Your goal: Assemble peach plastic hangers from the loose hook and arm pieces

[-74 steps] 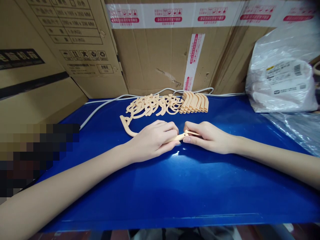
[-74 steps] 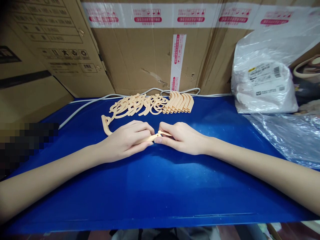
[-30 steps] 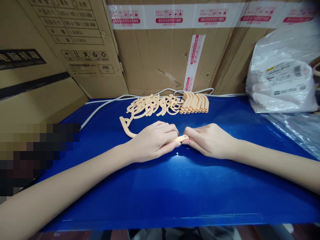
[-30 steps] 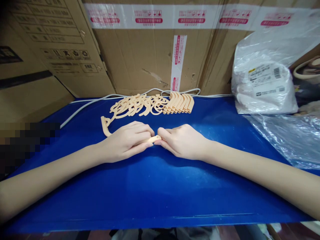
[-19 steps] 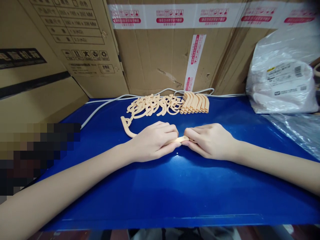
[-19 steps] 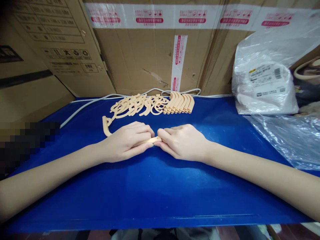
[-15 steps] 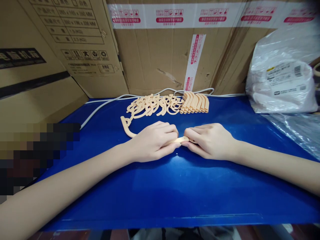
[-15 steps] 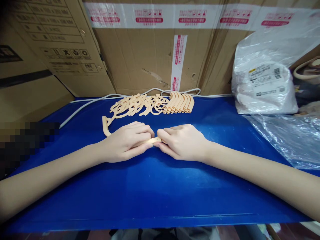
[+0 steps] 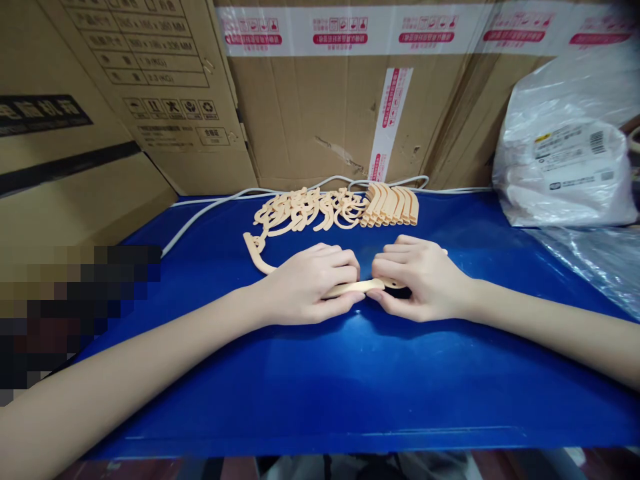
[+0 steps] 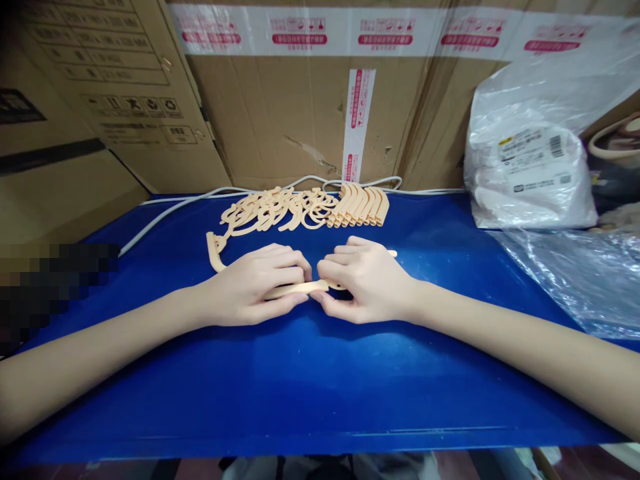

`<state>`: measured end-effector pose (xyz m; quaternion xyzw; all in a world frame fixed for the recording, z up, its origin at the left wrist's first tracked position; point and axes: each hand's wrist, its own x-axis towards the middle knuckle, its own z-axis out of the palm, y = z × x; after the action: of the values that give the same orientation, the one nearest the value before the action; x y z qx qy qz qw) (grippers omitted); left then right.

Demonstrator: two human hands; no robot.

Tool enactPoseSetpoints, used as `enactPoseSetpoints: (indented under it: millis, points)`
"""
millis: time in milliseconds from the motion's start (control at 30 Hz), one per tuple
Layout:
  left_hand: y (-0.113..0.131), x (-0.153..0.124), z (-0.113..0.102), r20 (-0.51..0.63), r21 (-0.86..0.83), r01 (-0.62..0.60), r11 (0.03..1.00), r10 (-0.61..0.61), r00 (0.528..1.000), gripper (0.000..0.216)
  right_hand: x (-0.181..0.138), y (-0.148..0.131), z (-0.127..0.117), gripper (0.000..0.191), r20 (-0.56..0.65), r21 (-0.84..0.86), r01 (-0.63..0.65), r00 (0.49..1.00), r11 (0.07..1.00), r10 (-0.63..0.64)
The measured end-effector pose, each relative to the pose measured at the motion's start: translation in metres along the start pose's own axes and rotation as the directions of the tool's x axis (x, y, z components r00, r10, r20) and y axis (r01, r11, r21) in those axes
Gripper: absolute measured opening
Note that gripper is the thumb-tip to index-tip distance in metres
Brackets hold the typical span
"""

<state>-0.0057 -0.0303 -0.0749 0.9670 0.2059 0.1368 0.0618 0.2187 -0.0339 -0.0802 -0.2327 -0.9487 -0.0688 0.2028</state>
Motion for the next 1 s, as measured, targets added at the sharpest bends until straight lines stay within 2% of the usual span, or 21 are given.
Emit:
enactPoseSetpoints:
  millis: [167, 333, 433, 567, 633, 867, 1000]
  points:
    - [-0.0006, -0.0004, 0.0008, -0.022, -0.056, 0.028, 0.998, -0.029, 0.999, 0.027, 0.0019, 0.004, -0.0025, 0.033, 0.036, 0.127, -0.016, 0.999, 0.992, 0.011]
    - [-0.0003, -0.0009, 0.0014, -0.025, -0.091, 0.031, 0.995, -0.033, 0.999, 0.014, 0.0017, 0.0067, -0.0016, 0.03, 0.055, 0.166, -0.042, 0.998, 0.985, 0.034]
    - [-0.001, -0.001, 0.0019, -0.037, -0.103, 0.03, 0.994, -0.034, 0.999, 0.013, 0.0007, 0.0066, -0.0003, 0.024, -0.021, 0.096, -0.063, 0.998, 0.993, 0.066]
    - [-0.002, -0.0011, 0.0026, -0.051, -0.114, 0.04, 0.993, -0.046, 0.998, 0.014, -0.0011, 0.0033, -0.0005, 0.021, -0.153, -0.088, -0.115, 0.983, 0.989, 0.1]
    - [-0.0023, -0.0012, 0.0027, -0.061, -0.131, 0.061, 0.989, -0.069, 0.996, 0.014, -0.0021, 0.0012, -0.0007, 0.024, -0.171, -0.139, -0.147, 0.978, 0.979, 0.122]
    - [-0.0027, -0.0018, 0.0022, -0.073, -0.194, 0.115, 0.974, -0.131, 0.989, 0.013, -0.0014, 0.001, 0.0023, 0.03, -0.057, -0.122, -0.224, 0.974, 0.967, 0.219]
    - [-0.002, -0.0009, 0.0031, -0.086, -0.213, 0.133, 0.968, -0.154, 0.984, 0.013, -0.0003, 0.0041, 0.0035, 0.031, -0.018, -0.058, -0.184, 0.983, 0.981, 0.183]
